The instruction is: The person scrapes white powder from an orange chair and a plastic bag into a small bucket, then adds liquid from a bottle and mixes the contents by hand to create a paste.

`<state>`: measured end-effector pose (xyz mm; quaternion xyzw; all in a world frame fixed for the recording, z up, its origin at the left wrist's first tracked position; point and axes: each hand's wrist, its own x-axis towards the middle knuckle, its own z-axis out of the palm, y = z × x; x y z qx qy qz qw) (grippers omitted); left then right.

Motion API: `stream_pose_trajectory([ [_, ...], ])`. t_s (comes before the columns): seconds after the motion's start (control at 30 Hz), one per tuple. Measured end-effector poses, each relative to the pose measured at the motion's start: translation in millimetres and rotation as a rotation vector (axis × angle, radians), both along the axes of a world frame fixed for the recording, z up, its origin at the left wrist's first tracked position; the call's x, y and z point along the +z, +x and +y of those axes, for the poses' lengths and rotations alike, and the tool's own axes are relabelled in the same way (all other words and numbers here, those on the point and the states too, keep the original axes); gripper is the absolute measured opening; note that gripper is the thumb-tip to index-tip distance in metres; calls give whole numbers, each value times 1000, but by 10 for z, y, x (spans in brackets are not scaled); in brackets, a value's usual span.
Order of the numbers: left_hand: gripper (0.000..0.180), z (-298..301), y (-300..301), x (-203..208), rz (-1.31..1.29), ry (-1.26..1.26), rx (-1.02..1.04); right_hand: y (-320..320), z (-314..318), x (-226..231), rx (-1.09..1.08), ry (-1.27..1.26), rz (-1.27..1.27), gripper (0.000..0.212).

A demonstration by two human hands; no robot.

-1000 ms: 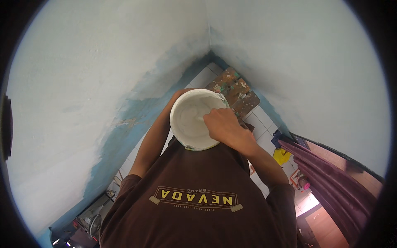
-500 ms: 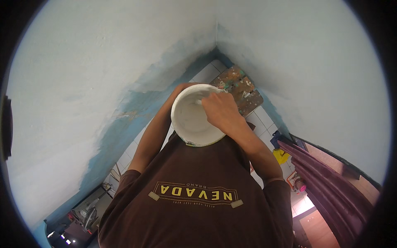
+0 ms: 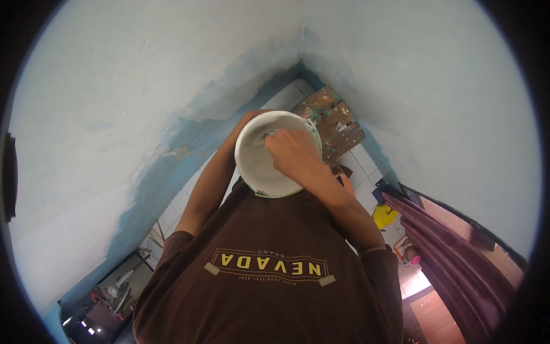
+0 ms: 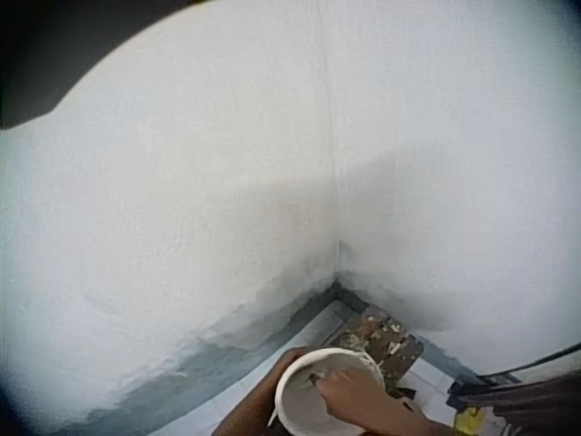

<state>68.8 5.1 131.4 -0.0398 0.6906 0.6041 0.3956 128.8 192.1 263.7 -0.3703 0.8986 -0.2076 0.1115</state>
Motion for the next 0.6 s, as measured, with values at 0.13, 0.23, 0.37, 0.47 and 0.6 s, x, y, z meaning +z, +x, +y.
stream_pose_trajectory([
  [0.13,48,-64,86,10,-4,-25,19,103,96,-50,-185,92,-31,34],
  [0.23,48,-79,127,13,-2,-32,29,191,33,-42,-170,112,-93,36],
  [0.37,48,-54,114,-29,4,-35,43,232,-75,0,53,69,-78,39],
  [0.47,48,-84,176,-25,-7,-51,53,257,-60,45,220,132,-72,44],
  [0.6,48,-126,258,13,-13,-72,65,238,153,95,344,104,-144,46],
])
